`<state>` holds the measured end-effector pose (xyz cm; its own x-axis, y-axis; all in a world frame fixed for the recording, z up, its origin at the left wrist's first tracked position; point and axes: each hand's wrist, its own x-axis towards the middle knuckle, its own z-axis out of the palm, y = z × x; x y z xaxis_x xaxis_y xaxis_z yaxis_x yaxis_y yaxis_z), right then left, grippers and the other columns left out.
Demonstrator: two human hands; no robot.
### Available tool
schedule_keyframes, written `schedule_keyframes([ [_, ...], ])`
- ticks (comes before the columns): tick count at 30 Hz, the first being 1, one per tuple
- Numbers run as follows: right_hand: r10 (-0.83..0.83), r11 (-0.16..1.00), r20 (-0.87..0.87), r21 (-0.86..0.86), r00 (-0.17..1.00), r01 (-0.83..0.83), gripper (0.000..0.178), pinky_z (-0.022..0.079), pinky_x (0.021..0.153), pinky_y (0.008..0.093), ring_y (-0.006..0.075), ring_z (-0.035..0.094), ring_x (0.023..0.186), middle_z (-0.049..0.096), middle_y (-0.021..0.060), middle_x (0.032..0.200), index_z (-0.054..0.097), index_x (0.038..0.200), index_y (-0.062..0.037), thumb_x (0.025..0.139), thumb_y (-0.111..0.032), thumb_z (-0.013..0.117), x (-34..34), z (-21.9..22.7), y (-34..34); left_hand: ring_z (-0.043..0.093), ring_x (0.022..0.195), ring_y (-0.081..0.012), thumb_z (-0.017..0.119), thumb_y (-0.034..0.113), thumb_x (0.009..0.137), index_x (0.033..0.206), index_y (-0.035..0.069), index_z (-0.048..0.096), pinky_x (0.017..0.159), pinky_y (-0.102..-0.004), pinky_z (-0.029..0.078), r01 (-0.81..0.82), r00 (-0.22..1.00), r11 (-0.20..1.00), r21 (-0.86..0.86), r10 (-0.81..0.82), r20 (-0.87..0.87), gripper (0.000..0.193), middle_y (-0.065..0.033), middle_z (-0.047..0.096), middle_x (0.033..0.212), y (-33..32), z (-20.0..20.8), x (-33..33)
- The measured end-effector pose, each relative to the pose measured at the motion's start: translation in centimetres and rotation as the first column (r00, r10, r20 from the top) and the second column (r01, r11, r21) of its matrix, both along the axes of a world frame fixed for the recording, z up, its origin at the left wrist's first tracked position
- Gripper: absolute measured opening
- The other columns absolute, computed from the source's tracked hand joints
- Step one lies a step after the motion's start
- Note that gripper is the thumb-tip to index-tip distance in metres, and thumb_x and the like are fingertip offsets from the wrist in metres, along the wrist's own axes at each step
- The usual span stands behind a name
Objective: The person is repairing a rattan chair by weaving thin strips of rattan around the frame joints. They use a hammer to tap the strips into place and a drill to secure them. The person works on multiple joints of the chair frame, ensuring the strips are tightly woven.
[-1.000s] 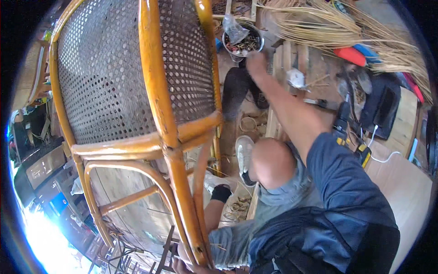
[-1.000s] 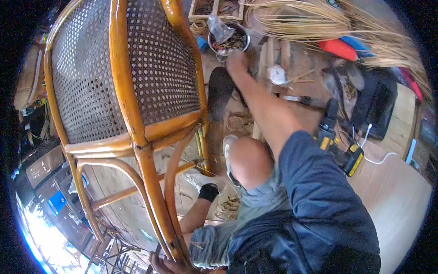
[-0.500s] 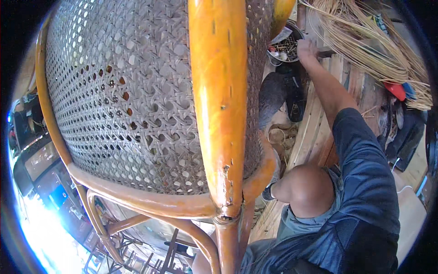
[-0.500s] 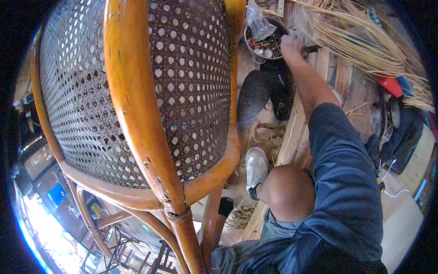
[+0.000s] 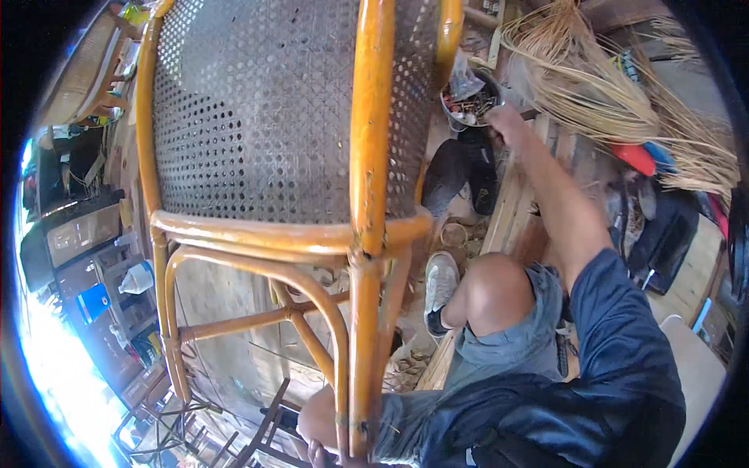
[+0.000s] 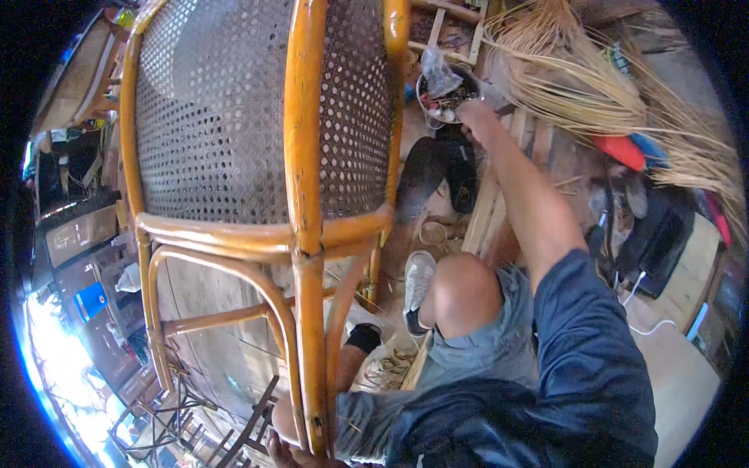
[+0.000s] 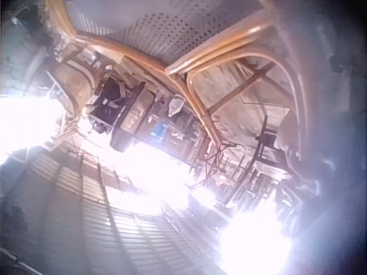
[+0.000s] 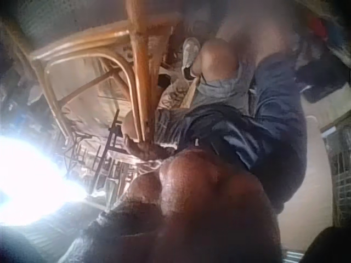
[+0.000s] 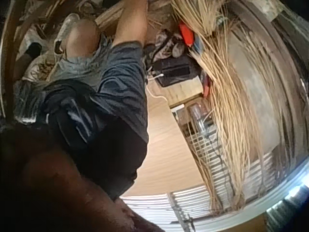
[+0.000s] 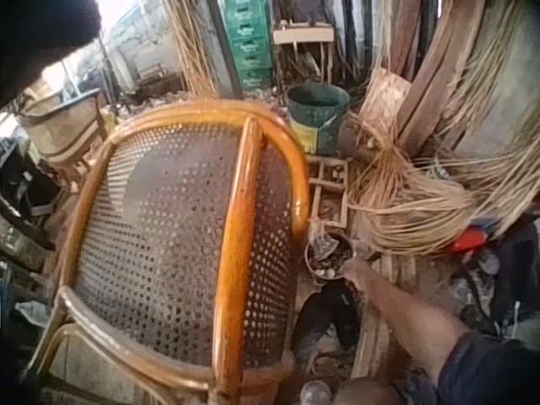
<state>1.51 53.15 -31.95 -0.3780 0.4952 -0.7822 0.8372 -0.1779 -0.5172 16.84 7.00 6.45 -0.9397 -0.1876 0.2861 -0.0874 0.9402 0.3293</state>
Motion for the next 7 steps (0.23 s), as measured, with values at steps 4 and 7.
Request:
schedule_keyframes([
  [4, -0.252, 0.879, -0.38, -0.474, 0.89, 0.047, 0.006, 0.035, 0.038, 0.0294, 0.0157, 0.045, 0.048, 0.047, 0.0042, 0.067, 0.054, 0.086, -0.003, 0.082, -0.008, 0.055, 4.9, 12.3, -7.6, 0.049, 0.105, -0.0271, 0.045, 0.018, 0.09, 0.111, -0.008, 0.05, 0.095, -0.0386, 0.034, 0.152, 0.975, 0.886, 0.438, -0.063, -0.212, 0.034, -0.018, 0.054, 0.109, -1.4, -1.6, 3.4],
  [7, -0.182, 0.905, -0.439, -0.425, 0.88, -0.025, 0.011, 0.036, 0.039, 0.0302, 0.0173, 0.047, 0.049, 0.051, 0.0062, 0.073, 0.054, 0.089, -0.0015, 0.083, -0.011, 0.056, 8.7, 15.3, -8.2, 0.05, 0.105, -0.0275, 0.046, 0.024, 0.09, 0.113, -0.006, 0.049, 0.095, -0.0404, 0.033, 0.089, 0.996, 0.919, 0.385, -0.084, -0.029, 0.038, -0.0171, 0.054, 0.108, -1.3, -1.1, 3.9],
])
